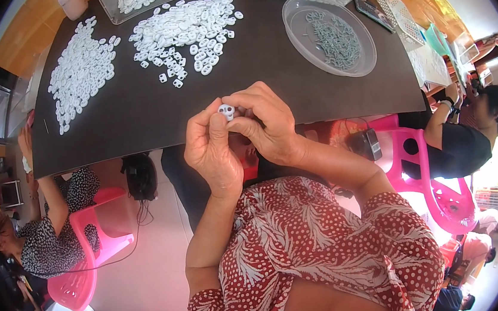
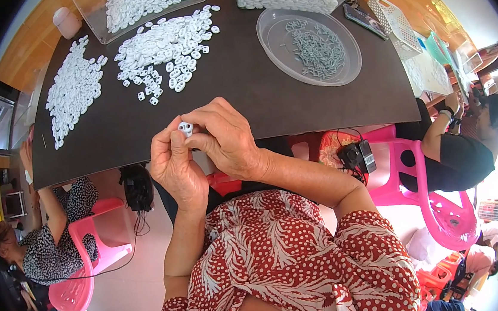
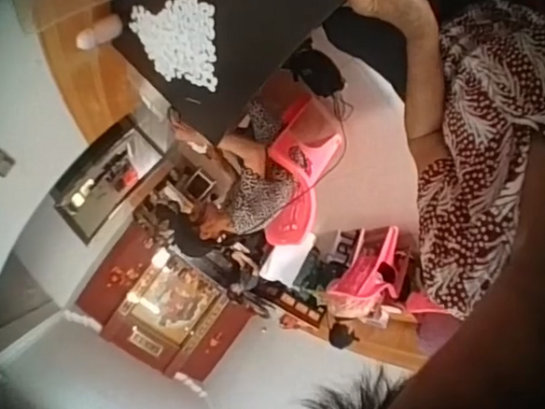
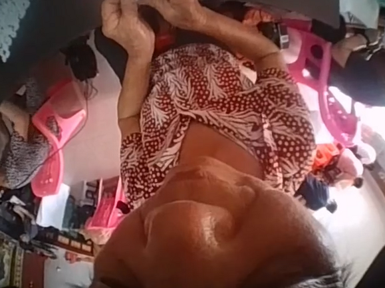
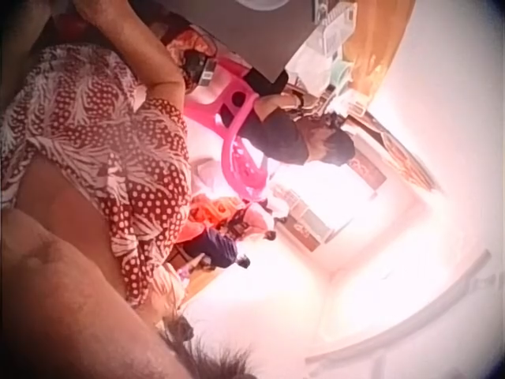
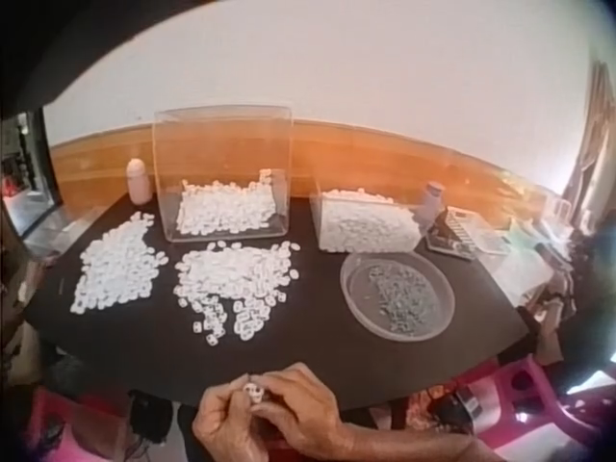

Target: Assembling small white plastic components by fitting them together at a workshop table.

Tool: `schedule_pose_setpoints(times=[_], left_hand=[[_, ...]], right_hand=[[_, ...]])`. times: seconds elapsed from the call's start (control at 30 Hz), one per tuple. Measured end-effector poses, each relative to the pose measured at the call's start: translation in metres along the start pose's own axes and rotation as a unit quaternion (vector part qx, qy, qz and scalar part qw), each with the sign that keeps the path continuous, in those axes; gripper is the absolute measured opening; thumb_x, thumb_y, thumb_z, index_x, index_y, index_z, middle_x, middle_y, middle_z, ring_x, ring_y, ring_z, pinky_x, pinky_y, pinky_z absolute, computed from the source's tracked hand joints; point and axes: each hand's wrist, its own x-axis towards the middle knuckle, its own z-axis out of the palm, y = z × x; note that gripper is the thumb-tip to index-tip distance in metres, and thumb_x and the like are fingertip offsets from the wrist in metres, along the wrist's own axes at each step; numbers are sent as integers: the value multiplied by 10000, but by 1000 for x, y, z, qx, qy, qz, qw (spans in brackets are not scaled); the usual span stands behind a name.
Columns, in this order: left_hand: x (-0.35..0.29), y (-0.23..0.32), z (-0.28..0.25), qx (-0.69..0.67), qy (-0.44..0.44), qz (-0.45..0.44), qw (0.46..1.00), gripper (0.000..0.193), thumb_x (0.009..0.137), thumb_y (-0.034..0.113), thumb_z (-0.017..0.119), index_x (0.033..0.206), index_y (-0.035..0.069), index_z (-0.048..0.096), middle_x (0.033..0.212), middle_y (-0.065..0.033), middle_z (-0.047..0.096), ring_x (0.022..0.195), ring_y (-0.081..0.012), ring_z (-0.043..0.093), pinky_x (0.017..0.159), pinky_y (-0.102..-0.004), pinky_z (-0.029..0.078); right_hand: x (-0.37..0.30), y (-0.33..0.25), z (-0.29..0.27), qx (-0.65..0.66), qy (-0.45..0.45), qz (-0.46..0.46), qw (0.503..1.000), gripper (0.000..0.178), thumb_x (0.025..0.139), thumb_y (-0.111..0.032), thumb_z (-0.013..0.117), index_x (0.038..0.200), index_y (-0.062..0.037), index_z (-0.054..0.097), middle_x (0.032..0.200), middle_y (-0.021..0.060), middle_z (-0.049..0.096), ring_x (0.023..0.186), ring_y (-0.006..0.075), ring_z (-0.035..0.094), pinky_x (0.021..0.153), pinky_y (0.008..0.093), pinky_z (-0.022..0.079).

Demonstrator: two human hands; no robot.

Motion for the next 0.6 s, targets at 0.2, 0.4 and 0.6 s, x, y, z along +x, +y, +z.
schedule_pose_setpoints(times=[0.2, 0.4, 0.6], left_hand=[[-4, -1, 1, -5, -2, -7, 1000, 216, 911, 145, 575, 1025, -38, 586, 906, -54, 598, 791, -95, 547, 719, -230, 462], [-7, -4, 5, -11, -8, 3, 1000, 195, 926, 146, 552, 1019, -24, 574, 900, -33, 578, 806, -79, 527, 722, -220, 451], [-8, -8, 7, 36, -9, 37, 999, 191, 937, 156, 535, 1009, -17, 570, 887, -20, 566, 803, -66, 508, 725, -210, 435]], right_hand=[[-2, 4, 2, -18, 22, -17, 999, 270, 732, -19, 690, 984, 15, 600, 874, 104, 617, 700, 208, 538, 588, 284, 446], [-2, 7, 4, -21, 45, -52, 997, 225, 748, -28, 681, 948, 23, 590, 850, 122, 616, 704, 231, 553, 603, 295, 453], [-2, 9, 4, -14, 56, -72, 996, 203, 764, -30, 666, 942, 28, 586, 845, 133, 605, 695, 242, 550, 600, 301, 453]])
